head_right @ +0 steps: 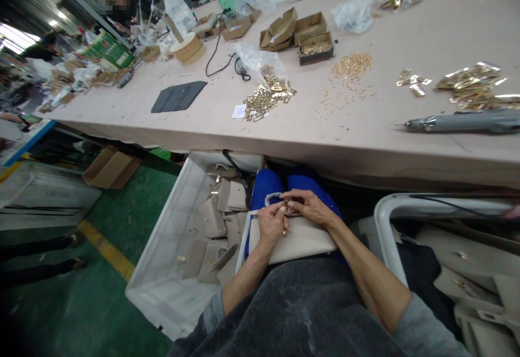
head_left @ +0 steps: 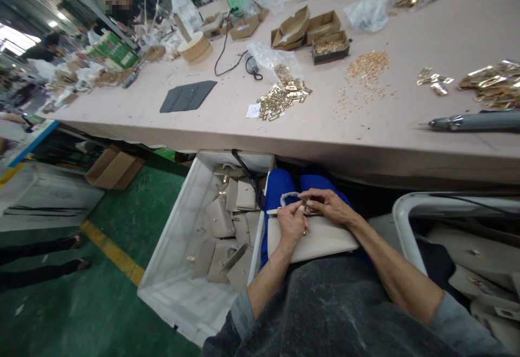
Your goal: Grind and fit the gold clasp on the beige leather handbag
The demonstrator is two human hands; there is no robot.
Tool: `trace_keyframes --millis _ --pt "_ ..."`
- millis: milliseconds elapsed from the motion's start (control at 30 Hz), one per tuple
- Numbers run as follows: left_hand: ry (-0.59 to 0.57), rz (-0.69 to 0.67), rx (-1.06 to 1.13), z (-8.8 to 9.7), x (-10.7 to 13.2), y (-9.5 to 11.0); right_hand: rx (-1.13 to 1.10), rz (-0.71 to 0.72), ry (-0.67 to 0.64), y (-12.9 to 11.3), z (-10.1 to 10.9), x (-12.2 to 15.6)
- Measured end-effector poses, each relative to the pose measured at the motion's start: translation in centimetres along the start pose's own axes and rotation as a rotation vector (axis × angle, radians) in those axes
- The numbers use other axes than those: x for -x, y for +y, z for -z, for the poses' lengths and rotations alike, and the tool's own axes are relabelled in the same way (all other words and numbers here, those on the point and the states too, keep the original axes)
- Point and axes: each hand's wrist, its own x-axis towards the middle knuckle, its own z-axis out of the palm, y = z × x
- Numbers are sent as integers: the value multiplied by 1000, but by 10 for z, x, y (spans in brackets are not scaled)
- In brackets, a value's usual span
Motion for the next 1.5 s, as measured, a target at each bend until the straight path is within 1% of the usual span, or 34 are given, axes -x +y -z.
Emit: trace_keyframes --millis 133,333,567,767,1000,1200,1333,1500 --pt "-3 -10 1 0 1 0 -26 -7 -22 3 2 0" --pt "6 1 -5 0 2 0 -109 -33 -4 11 2 -1" --pt "-80 -9 8 3 4 -1 -174 -60 4 22 5 -1" --pt "-64 -10 0 3 7 -2 -200 -56 -15 34 8 -3" --pt "-74 -8 -4 4 7 4 -190 -71 -6 25 6 0" --pt "-100 66 73 10 4 -10 -195 -81 -11 19 4 0" --pt "-113 46 80 14 3 -17 -200 -74 -20 17 4 0" --pt "-85 41 33 13 3 -17 -224 -80 -20 12 2 1"
